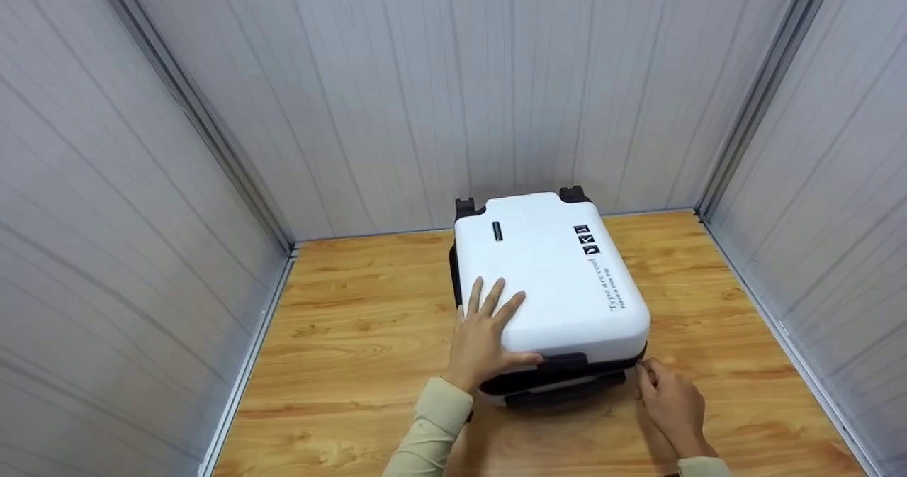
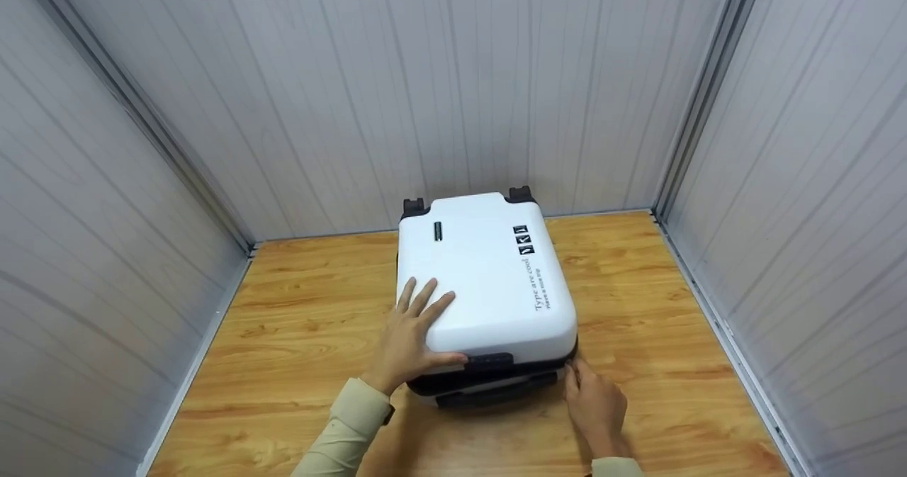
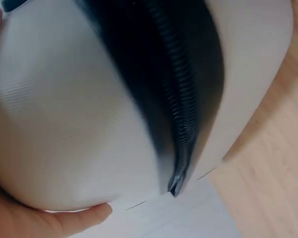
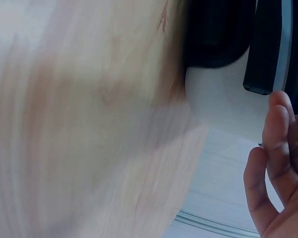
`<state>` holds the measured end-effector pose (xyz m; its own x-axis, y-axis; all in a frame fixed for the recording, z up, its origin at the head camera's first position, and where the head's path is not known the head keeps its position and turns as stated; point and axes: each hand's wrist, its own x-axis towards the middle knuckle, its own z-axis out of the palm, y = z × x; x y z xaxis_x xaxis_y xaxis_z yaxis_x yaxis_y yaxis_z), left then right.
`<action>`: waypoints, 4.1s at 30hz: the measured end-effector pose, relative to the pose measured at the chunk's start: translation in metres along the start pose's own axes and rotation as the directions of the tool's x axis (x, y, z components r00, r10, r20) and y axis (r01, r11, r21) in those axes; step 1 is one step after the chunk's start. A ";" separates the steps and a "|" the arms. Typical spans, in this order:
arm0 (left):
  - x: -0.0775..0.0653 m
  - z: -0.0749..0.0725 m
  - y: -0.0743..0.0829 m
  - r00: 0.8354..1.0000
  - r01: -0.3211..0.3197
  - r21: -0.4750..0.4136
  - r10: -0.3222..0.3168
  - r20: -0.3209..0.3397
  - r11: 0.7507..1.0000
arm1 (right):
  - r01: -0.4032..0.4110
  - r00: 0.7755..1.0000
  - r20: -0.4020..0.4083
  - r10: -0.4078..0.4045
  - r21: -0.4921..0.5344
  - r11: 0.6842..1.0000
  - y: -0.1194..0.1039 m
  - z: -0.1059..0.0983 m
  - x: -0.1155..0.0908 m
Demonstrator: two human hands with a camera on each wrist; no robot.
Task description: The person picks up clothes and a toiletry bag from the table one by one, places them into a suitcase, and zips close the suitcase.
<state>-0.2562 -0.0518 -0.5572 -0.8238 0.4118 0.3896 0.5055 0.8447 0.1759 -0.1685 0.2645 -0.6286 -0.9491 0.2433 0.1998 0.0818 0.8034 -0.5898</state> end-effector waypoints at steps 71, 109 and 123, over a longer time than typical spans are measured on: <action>-0.007 0.010 0.006 0.996 0.037 -0.037 -0.040 -0.076 0.999 | 0.010 0.997 0.074 -0.020 0.133 0.991 -0.019 0.021 -0.011; -0.009 0.042 -0.076 0.894 0.368 -0.570 -0.448 0.000 0.735 | -0.147 0.982 0.114 0.148 -0.015 0.989 -0.022 0.017 -0.005; -0.021 0.061 -0.111 0.995 0.069 -0.216 -0.083 -0.057 0.974 | -0.166 0.974 0.153 0.168 -0.027 0.986 -0.019 0.014 0.003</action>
<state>-0.3105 -0.1333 -0.6396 -0.8469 0.3199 0.4247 0.4909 0.7773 0.3934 -0.1770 0.2423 -0.6275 -0.9571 0.2886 -0.0246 0.2463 0.7664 -0.5932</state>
